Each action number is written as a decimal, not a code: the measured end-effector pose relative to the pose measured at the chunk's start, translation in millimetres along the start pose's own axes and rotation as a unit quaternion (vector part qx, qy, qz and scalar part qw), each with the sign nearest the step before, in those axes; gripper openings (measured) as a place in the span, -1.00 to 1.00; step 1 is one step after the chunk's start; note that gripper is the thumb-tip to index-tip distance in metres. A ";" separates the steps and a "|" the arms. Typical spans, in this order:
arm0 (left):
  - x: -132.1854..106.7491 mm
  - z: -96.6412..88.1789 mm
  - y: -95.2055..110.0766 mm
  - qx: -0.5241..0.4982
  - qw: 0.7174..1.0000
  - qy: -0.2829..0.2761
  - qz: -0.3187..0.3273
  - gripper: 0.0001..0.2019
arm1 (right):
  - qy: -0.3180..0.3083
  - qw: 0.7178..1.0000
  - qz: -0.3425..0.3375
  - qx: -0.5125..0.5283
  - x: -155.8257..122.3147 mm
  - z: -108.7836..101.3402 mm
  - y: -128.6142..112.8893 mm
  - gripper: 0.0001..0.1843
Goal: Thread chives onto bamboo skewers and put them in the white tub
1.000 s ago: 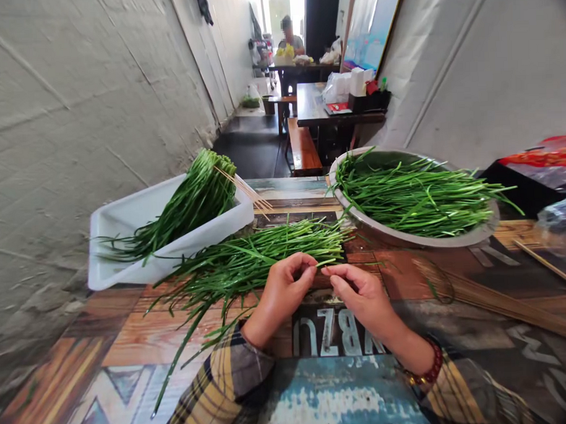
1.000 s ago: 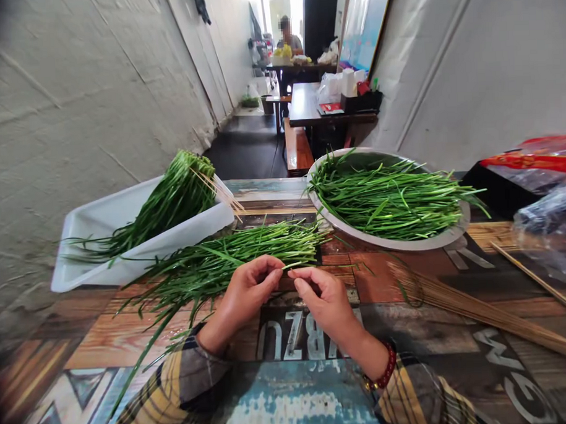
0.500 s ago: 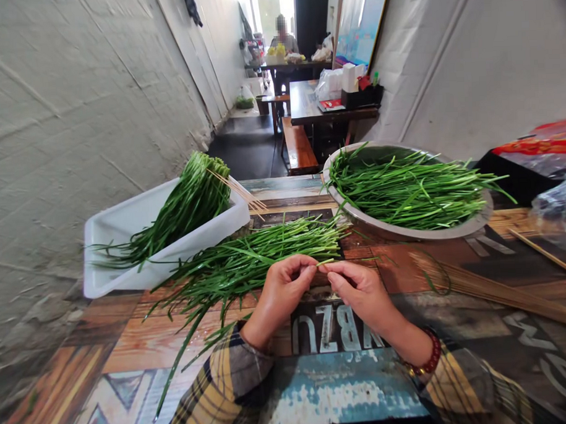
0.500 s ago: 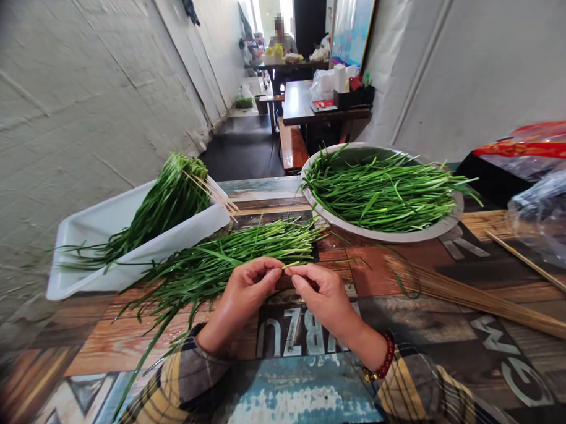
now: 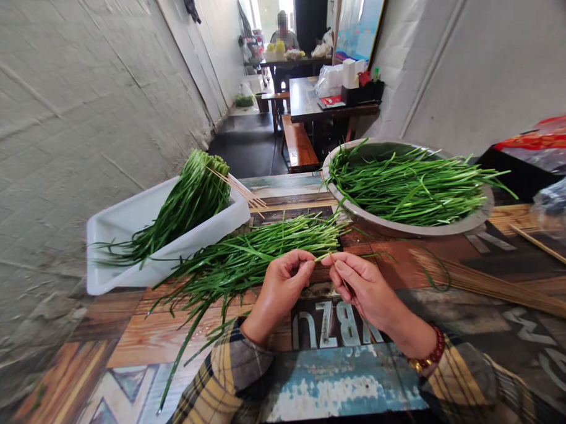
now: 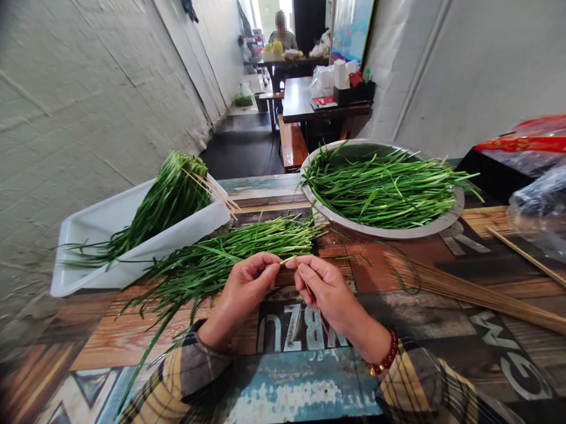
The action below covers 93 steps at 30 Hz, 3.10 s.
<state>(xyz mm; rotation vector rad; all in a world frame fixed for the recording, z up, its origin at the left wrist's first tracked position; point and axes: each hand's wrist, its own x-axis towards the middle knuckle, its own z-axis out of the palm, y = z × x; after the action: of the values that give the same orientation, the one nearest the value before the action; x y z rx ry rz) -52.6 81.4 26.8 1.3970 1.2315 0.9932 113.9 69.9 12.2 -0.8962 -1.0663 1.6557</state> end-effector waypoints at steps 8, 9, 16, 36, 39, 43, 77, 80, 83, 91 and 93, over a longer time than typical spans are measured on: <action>1.2 0.6 2.0 -0.005 1.000 -0.008 0.000 -0.79 | 0.078 0.993 -0.067 0.066 3.7 -6.5 -15.7 -0.75; 1.0 0.7 3.0 -0.012 1.000 -0.013 -0.006 -0.78 | 0.090 0.991 -0.071 0.073 4.4 -8.1 -16.6 -0.73; -1.5 -0.7 9.1 -0.137 0.989 -0.052 -0.030 -0.78 | 0.184 0.971 -0.049 0.143 14.9 -25.2 -1.5 -0.69; 7.1 -37.8 9.9 -0.385 0.916 0.114 0.010 -0.75 | 0.108 0.982 -0.009 0.156 12.9 -23.6 -5.3 -0.78; 9.3 -49.7 9.5 -0.386 0.910 0.146 0.030 -0.76 | -0.093 0.993 -0.039 0.070 1.0 -16.2 -15.8 -0.82; 5.3 -47.5 14.9 -0.356 0.927 0.111 0.035 -0.76 | -0.235 0.971 -0.010 -0.042 -3.5 -15.8 -17.0 -0.85; -2.8 10.2 -9.8 0.198 0.965 -0.055 0.161 -0.83 | -0.020 0.997 0.030 -0.074 8.3 -6.9 0.4 -0.58; -3.1 8.3 -6.7 0.202 0.957 -0.111 0.176 -0.79 | -0.004 0.998 0.052 -0.047 8.5 -6.7 0.1 -0.51; -6.1 8.7 -5.4 0.257 0.940 -0.131 0.180 -0.75 | 0.008 0.997 0.061 -0.053 7.1 -7.2 1.7 -0.49; -17.9 16.6 -5.6 0.463 0.860 -0.089 0.194 -0.72 | 0.052 0.990 0.061 -0.113 5.5 -13.3 15.0 -0.55; -20.0 17.3 -4.1 0.483 0.847 -0.091 0.201 -0.70 | 0.065 0.989 0.065 -0.112 5.9 -14.1 16.8 -0.59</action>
<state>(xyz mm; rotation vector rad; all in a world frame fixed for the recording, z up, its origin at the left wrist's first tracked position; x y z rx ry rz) -39.5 59.0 20.2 2.5533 1.3782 0.4362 119.6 76.0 -9.0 -1.2264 -1.1381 1.5796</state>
